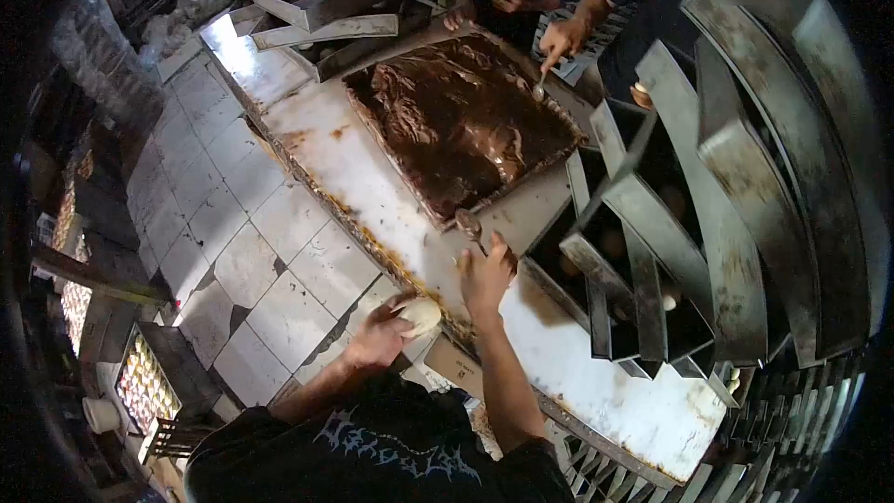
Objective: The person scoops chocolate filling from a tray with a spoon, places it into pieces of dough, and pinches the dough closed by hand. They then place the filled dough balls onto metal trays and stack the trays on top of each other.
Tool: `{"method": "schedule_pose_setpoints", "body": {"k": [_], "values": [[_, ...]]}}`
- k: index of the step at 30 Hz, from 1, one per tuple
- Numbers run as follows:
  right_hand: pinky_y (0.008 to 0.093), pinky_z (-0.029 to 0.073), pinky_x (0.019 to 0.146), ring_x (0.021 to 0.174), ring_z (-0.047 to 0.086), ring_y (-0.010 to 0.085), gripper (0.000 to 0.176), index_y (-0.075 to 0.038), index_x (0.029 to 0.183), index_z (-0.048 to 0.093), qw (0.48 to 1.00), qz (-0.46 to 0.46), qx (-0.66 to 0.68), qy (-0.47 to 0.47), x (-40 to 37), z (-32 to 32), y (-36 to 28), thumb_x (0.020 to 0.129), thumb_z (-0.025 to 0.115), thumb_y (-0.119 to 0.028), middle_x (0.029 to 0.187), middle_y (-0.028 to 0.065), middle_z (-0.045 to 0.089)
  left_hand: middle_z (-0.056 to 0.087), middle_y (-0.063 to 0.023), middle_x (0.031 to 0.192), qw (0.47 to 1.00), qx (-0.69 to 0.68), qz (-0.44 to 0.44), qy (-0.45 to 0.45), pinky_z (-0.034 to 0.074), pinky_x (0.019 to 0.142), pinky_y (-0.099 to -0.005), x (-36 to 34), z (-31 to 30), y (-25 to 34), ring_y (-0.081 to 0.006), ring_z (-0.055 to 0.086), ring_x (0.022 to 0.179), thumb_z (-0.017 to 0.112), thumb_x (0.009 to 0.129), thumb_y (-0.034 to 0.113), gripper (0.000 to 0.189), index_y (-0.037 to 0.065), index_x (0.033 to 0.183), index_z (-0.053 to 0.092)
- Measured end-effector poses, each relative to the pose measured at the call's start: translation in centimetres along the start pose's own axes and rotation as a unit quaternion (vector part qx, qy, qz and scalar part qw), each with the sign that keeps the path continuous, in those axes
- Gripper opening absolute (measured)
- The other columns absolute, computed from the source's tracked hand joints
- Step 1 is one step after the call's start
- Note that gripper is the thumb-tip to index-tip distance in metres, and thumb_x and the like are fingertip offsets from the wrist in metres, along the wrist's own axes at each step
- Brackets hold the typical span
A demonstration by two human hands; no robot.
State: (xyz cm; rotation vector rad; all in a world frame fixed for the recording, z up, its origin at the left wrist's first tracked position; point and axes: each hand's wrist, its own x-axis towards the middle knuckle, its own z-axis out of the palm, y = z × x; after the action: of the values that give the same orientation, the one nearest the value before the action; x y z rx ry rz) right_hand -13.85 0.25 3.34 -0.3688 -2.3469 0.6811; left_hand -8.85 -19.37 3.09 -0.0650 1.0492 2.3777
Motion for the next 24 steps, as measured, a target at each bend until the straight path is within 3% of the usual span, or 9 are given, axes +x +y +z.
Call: {"method": "schedule_pose_setpoints", "body": {"k": [1,5,7,9,15,17,20,22,24], "values": [[0.0408,0.046,0.075,0.09,0.056,0.0369,0.034,-0.004,0.113,0.049,0.995,0.069,0.04,-0.056,-1.0,1.4,1.4,0.083,0.06,-0.015,0.101,0.0209,0.055,0.057,-0.0085,0.115,0.994,-0.044,-0.096,0.005,0.046,0.088,-0.0297,0.5,-1.0,0.5,-0.0169,0.053,0.109,0.048,0.082,-0.007,0.044,0.0,0.126,0.045],[0.0426,0.049,0.068,0.085,0.059,0.0359,0.02,-0.005,0.104,0.053,0.999,-0.036,-0.019,-0.006,-0.9,-1.4,-3.5,0.086,0.055,-0.012,0.095,0.018,0.057,0.058,-0.0071,0.114,0.999,0.041,-0.03,0.015,0.046,0.087,-0.0296,3.2,-0.1,-0.9,-0.0164,0.055,0.104,0.044,0.088,0.003,0.038,0.001,0.126,0.047],[0.0438,0.05,0.065,0.079,0.061,0.0353,0.013,-0.007,0.098,0.055,0.978,-0.045,-0.149,-0.142,2.1,-2.3,-7.0,0.087,0.049,-0.011,0.092,0.0144,0.058,0.055,-0.0075,0.122,0.977,0.115,-0.164,-0.069,0.044,0.093,-0.0294,2.4,4.1,4.4,-0.0181,0.051,0.114,0.046,0.083,-0.002,0.047,-0.001,0.13,0.043],[0.043,0.052,0.064,0.075,0.061,0.0333,0.012,-0.006,0.094,0.055,0.955,-0.032,-0.229,-0.184,6.9,-1.6,-7.1,0.085,0.049,-0.012,0.093,0.0127,0.059,0.053,-0.0083,0.125,0.987,-0.094,-0.095,-0.084,0.043,0.094,-0.0281,3.0,5.0,4.8,-0.0187,0.051,0.115,0.045,0.082,-0.003,0.047,0.001,0.129,0.044],[0.0381,0.053,0.062,0.073,0.063,0.0281,0.014,-0.006,0.093,0.055,0.894,-0.214,-0.323,-0.226,10.6,2.0,-7.0,0.081,0.052,-0.011,0.094,0.0099,0.06,0.053,-0.0112,0.124,0.954,-0.248,-0.122,-0.116,0.041,0.098,-0.0324,5.8,2.6,11.9,-0.021,0.052,0.112,0.053,0.081,0.003,0.045,-0.001,0.125,0.045],[0.0381,0.054,0.064,0.072,0.064,0.0285,0.011,-0.005,0.089,0.056,0.889,-0.198,-0.326,-0.254,9.6,0.4,-8.4,0.083,0.05,-0.011,0.089,0.0122,0.06,0.055,-0.0121,0.12,0.985,-0.143,-0.063,-0.076,0.043,0.096,-0.0341,7.1,0.6,11.4,-0.0227,0.053,0.109,0.055,0.084,0.01,0.044,-0.002,0.125,0.045],[0.0357,0.052,0.061,0.069,0.063,0.0276,0.01,-0.003,0.088,0.059,0.901,-0.074,-0.25,-0.348,9.2,-3.4,-8.8,0.085,0.052,-0.009,0.08,0.0149,0.059,0.056,-0.0144,0.114,0.994,-0.078,-0.051,0.056,0.044,0.095,-0.0382,8.2,-0.8,11.2,-0.0248,0.055,0.106,0.047,0.093,0.018,0.034,-0.004,0.118,0.047],[0.0339,0.049,0.06,0.068,0.062,0.027,0.008,-0.002,0.09,0.061,0.951,0.063,0.105,-0.283,9.0,-5.6,-9.4,0.085,0.057,-0.006,0.074,0.0151,0.057,0.056,-0.0147,0.114,0.988,-0.13,-0.065,0.046,0.044,0.094,-0.0386,9.7,-0.1,11.3,-0.0248,0.055,0.105,0.044,0.094,0.018,0.032,-0.005,0.117,0.047],[0.0338,0.048,0.06,0.067,0.061,0.0269,0.009,-0.001,0.092,0.062,0.971,0.012,0.094,-0.221,7.0,-5.4,-10.3,0.083,0.059,-0.004,0.075,0.0145,0.057,0.056,-0.0163,0.115,0.977,-0.2,-0.071,-0.017,0.045,0.094,-0.0415,11.0,1.3,11.7,-0.026,0.055,0.107,0.036,0.098,0.019,0.033,-0.007,0.117,0.046]]}}
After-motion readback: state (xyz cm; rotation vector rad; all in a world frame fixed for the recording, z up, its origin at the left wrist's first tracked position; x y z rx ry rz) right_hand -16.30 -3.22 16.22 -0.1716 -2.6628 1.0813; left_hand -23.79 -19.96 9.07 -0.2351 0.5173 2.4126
